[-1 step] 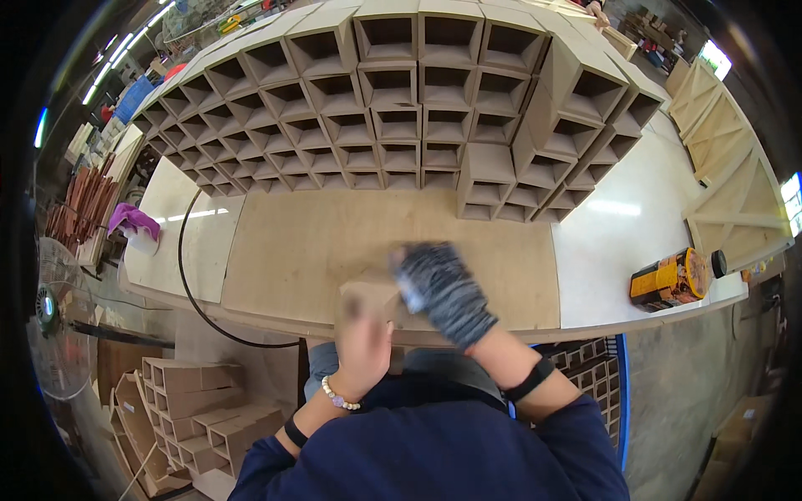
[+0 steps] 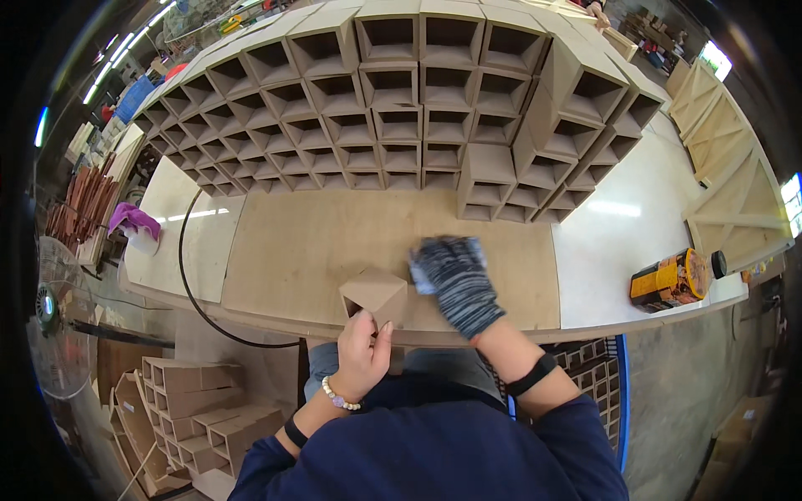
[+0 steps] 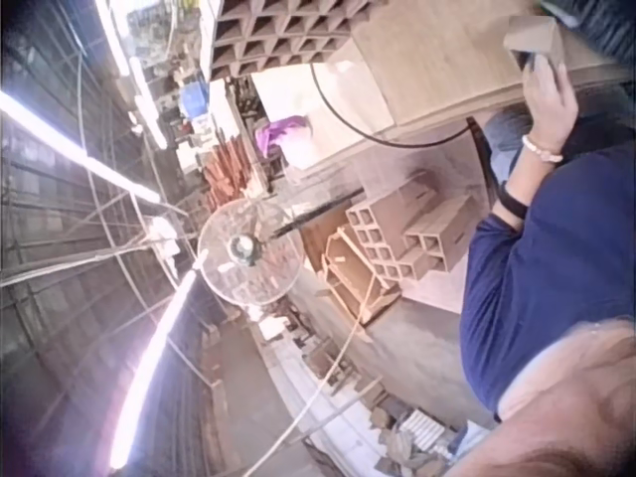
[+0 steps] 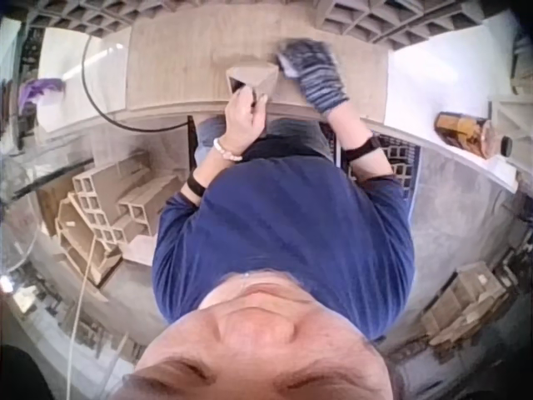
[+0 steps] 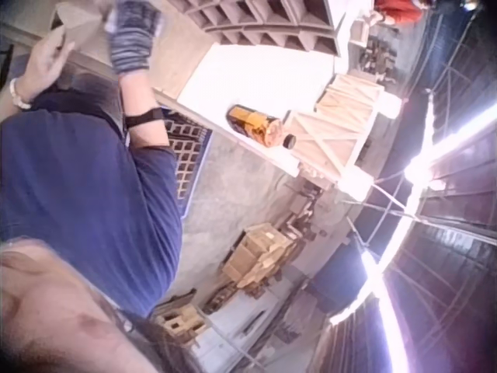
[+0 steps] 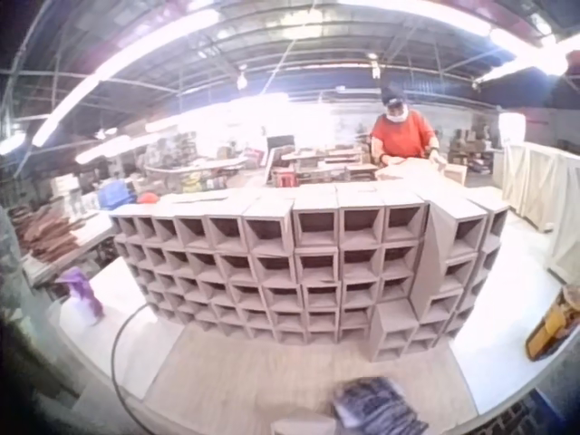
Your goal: The recorder uses a sanding block to sand the edges and surfaces of small wooden blocks in a furniture manufacturing workshop.
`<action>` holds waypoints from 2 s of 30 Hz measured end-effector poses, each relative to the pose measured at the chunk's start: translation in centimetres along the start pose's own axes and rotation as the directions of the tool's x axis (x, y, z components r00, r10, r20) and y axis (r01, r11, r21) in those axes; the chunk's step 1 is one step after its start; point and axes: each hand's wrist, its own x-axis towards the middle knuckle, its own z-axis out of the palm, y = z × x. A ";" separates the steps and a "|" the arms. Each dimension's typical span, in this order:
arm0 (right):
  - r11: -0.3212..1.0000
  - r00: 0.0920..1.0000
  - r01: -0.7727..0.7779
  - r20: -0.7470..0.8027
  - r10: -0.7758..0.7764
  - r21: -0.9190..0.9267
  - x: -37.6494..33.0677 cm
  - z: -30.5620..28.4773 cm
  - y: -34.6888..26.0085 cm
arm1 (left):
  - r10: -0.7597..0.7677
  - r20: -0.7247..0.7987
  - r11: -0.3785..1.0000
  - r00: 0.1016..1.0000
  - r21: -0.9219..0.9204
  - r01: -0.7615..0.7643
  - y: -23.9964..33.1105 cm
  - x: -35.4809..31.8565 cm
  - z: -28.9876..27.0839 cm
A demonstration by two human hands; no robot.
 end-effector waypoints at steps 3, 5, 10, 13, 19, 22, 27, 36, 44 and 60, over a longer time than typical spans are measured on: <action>0.994 0.927 0.095 -0.367 -0.072 0.046 -1.0 1.6 0.0 | -0.026 0.012 0.999 1.000 -0.020 0.026 -0.2 0.4 -0.1; 0.881 0.889 0.373 -0.385 -0.248 0.292 -1.9 -1.9 -3.5 | -0.044 0.027 0.998 0.999 -0.038 0.045 -0.5 -0.2 0.1; 0.990 0.984 0.007 0.177 -0.033 0.141 0.8 -1.1 -1.7 | -0.073 0.037 0.986 0.997 -0.147 0.078 -1.3 -0.4 0.1; 0.996 0.936 0.017 -0.349 -0.048 -0.090 -0.5 4.3 3.4 | -0.272 0.166 0.869 0.948 -0.380 0.316 0.4 0.0 -1.2; 0.841 0.902 -0.102 -0.307 0.303 0.531 -1.0 1.0 2.3 | -0.487 0.165 0.560 0.858 -0.695 0.451 0.0 0.4 -2.0; 0.723 0.902 -0.210 -0.155 0.403 0.657 -1.2 0.0 1.0 | -0.371 0.048 0.830 0.928 -0.431 0.354 -1.0 -0.2 -1.4; 0.821 0.765 0.505 -0.578 -0.283 0.267 -1.6 -0.8 -4.7 | -0.228 -0.090 0.955 0.969 -0.215 0.205 -0.7 -0.2 -0.7; 0.956 0.916 0.268 -0.339 -0.215 0.116 -0.5 -1.1 -3.6 | 0.016 -0.012 0.993 1.000 0.119 -0.015 -0.3 0.0 -0.7; 0.977 0.929 0.163 -0.356 -0.104 0.139 -0.3 2.3 -0.2 | 0.019 0.036 0.994 0.999 0.107 -0.022 0.2 0.0 -1.0; 0.766 0.796 0.576 -0.409 -0.446 0.286 -2.5 -0.5 -3.5 | 0.085 0.040 0.995 0.996 0.044 -0.087 -0.4 -0.3 -1.1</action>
